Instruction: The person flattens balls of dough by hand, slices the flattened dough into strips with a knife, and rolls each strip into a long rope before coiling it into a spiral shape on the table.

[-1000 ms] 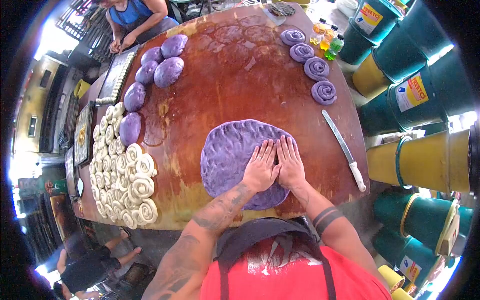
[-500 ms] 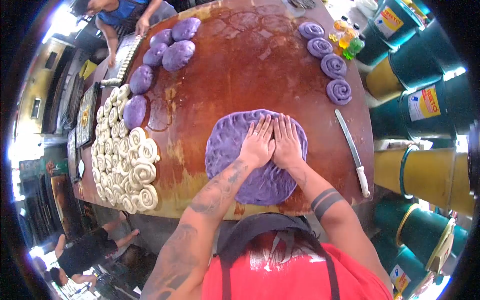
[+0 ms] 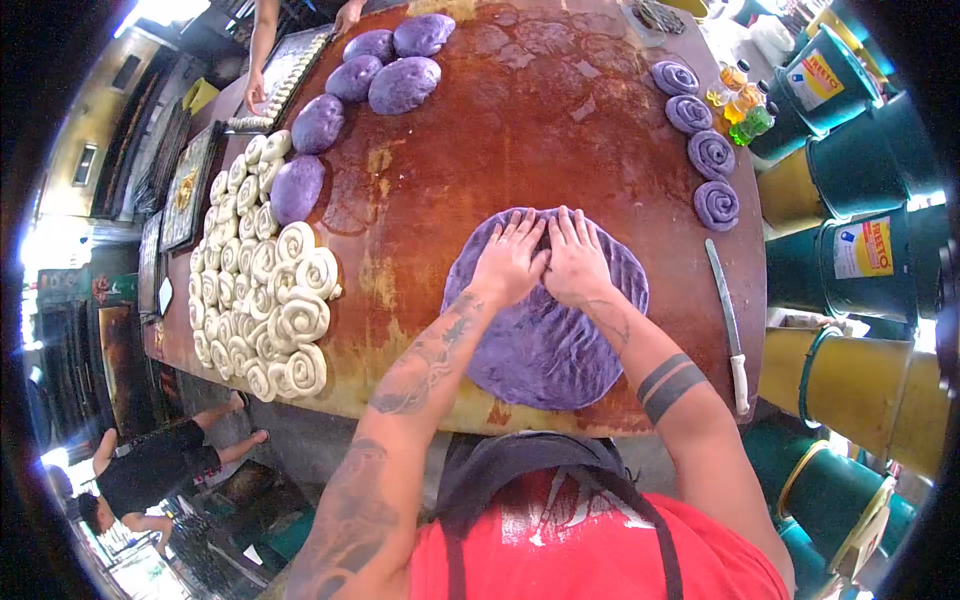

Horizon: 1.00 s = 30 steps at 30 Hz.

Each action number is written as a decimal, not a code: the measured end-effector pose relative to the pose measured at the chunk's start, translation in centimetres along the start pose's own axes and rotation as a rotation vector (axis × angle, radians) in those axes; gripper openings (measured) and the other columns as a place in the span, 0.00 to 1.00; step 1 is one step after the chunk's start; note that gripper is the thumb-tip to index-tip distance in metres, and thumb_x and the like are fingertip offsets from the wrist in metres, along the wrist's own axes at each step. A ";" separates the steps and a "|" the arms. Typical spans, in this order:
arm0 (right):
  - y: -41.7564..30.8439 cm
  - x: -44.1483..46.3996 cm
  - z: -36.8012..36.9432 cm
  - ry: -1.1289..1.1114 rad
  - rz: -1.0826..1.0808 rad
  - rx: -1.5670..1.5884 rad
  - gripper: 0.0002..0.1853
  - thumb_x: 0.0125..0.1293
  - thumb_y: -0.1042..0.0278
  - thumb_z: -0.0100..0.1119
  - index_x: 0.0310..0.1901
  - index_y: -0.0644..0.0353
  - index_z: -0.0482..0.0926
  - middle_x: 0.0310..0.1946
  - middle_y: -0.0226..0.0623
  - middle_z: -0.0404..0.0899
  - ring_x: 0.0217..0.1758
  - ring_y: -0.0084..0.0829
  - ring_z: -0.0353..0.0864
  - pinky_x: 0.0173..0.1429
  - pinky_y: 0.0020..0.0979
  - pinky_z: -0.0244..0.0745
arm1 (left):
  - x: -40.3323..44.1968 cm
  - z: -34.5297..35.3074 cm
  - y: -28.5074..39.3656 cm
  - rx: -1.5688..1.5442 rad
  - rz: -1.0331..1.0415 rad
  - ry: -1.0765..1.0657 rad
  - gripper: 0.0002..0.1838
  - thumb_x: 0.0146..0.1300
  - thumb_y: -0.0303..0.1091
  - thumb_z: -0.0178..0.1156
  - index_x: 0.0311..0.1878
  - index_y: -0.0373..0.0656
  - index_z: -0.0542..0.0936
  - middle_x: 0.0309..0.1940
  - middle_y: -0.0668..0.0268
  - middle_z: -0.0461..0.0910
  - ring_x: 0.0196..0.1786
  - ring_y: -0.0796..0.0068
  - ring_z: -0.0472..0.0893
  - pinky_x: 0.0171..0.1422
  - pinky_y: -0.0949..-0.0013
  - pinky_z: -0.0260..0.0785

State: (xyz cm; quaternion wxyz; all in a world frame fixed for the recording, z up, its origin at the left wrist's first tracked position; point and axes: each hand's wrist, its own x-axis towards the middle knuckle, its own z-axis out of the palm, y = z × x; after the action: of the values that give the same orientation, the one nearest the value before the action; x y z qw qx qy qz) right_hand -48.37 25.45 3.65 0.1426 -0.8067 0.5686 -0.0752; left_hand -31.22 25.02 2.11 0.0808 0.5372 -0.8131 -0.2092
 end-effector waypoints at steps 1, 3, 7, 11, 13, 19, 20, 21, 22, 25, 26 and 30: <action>-0.6 0.1 -0.2 -0.026 0.023 0.022 0.37 0.74 0.60 0.46 0.80 0.69 0.58 0.85 0.53 0.51 0.90 0.52 0.42 0.90 0.49 0.37 | -0.3 -0.7 -0.2 -0.063 -0.014 -0.057 0.41 0.79 0.54 0.46 0.84 0.35 0.55 0.87 0.53 0.49 0.88 0.54 0.48 0.90 0.48 0.37; -1.7 -0.2 2.3 -0.092 -0.117 -0.029 0.39 0.74 0.58 0.46 0.82 0.68 0.53 0.86 0.51 0.47 0.90 0.48 0.39 0.91 0.49 0.34 | -3.2 -0.4 -0.6 0.008 -0.029 0.029 0.41 0.79 0.54 0.44 0.84 0.34 0.55 0.87 0.51 0.49 0.88 0.54 0.48 0.90 0.49 0.37; -3.3 -0.2 2.4 -0.065 -0.094 -0.105 0.44 0.69 0.56 0.48 0.82 0.71 0.51 0.87 0.51 0.43 0.91 0.52 0.34 0.91 0.50 0.30 | -5.3 0.8 -2.3 0.096 0.011 0.134 0.41 0.80 0.56 0.44 0.84 0.35 0.54 0.87 0.52 0.49 0.89 0.55 0.47 0.91 0.49 0.36; -3.2 0.3 2.4 -0.083 -0.058 -0.088 0.43 0.70 0.58 0.47 0.83 0.67 0.51 0.87 0.52 0.44 0.91 0.52 0.34 0.90 0.52 0.33 | -4.0 0.5 -3.2 0.141 0.044 0.117 0.42 0.79 0.58 0.45 0.84 0.35 0.56 0.87 0.53 0.50 0.88 0.54 0.50 0.90 0.48 0.37; -5.7 -0.9 1.7 -0.113 0.029 -0.073 0.43 0.69 0.57 0.48 0.83 0.67 0.51 0.87 0.52 0.43 0.91 0.53 0.34 0.90 0.52 0.32 | -4.9 -0.2 -3.5 0.073 0.057 0.073 0.42 0.79 0.58 0.45 0.84 0.35 0.56 0.86 0.52 0.50 0.88 0.53 0.50 0.90 0.47 0.38; -10.7 -6.3 4.7 -0.062 -0.033 -0.025 0.47 0.66 0.54 0.52 0.84 0.66 0.50 0.87 0.50 0.41 0.90 0.56 0.35 0.89 0.58 0.31 | -14.5 0.9 -4.0 0.081 0.083 0.100 0.42 0.79 0.57 0.45 0.83 0.33 0.56 0.86 0.50 0.51 0.88 0.50 0.50 0.90 0.45 0.37; -10.6 -6.6 4.6 -0.069 -0.036 -0.042 0.47 0.66 0.54 0.52 0.84 0.66 0.50 0.87 0.50 0.41 0.90 0.56 0.35 0.89 0.58 0.31 | -14.4 0.7 -3.6 0.115 0.082 0.087 0.42 0.79 0.57 0.45 0.83 0.33 0.56 0.86 0.50 0.51 0.88 0.51 0.50 0.90 0.45 0.37; -10.4 -6.2 4.3 -0.058 -0.058 -0.071 0.47 0.66 0.54 0.52 0.84 0.66 0.50 0.87 0.50 0.41 0.90 0.56 0.35 0.89 0.58 0.31 | -13.8 0.4 -3.5 0.159 0.078 0.102 0.42 0.79 0.57 0.45 0.83 0.33 0.56 0.86 0.50 0.51 0.88 0.51 0.50 0.90 0.46 0.37; -10.4 -6.0 4.6 -0.037 -0.054 -0.127 0.47 0.67 0.53 0.53 0.83 0.66 0.51 0.87 0.50 0.41 0.90 0.56 0.35 0.89 0.58 0.33 | -13.3 0.3 -3.7 0.120 0.089 0.102 0.41 0.80 0.57 0.44 0.83 0.35 0.58 0.85 0.49 0.53 0.87 0.51 0.51 0.90 0.46 0.37; -11.0 -6.0 4.8 -0.075 0.011 -0.119 0.46 0.69 0.51 0.54 0.83 0.65 0.52 0.87 0.50 0.43 0.90 0.57 0.37 0.88 0.59 0.35 | -13.4 -1.3 -4.8 -0.217 0.050 -0.030 0.38 0.81 0.55 0.44 0.82 0.36 0.61 0.83 0.47 0.57 0.86 0.50 0.54 0.90 0.48 0.40; -11.6 -6.4 5.8 0.026 0.050 0.000 0.46 0.70 0.49 0.56 0.83 0.64 0.53 0.86 0.53 0.45 0.90 0.58 0.38 0.88 0.61 0.37 | -14.3 -1.4 -5.4 -0.454 0.039 0.080 0.34 0.81 0.52 0.48 0.79 0.36 0.66 0.80 0.46 0.63 0.84 0.48 0.59 0.88 0.48 0.46; -16.2 -8.4 10.3 0.209 0.075 0.056 0.45 0.70 0.49 0.56 0.83 0.63 0.54 0.85 0.59 0.46 0.88 0.62 0.40 0.87 0.62 0.39 | -19.6 -2.2 -6.6 -0.370 -0.044 0.260 0.29 0.80 0.49 0.52 0.73 0.37 0.72 0.74 0.47 0.71 0.79 0.45 0.66 0.84 0.48 0.54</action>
State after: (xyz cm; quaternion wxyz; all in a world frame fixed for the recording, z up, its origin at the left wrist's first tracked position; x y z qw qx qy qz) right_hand -33.77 39.85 -0.67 0.1078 -0.7682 0.6080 -0.1694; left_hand -16.83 40.00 3.10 0.2776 0.5532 -0.7319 -0.2852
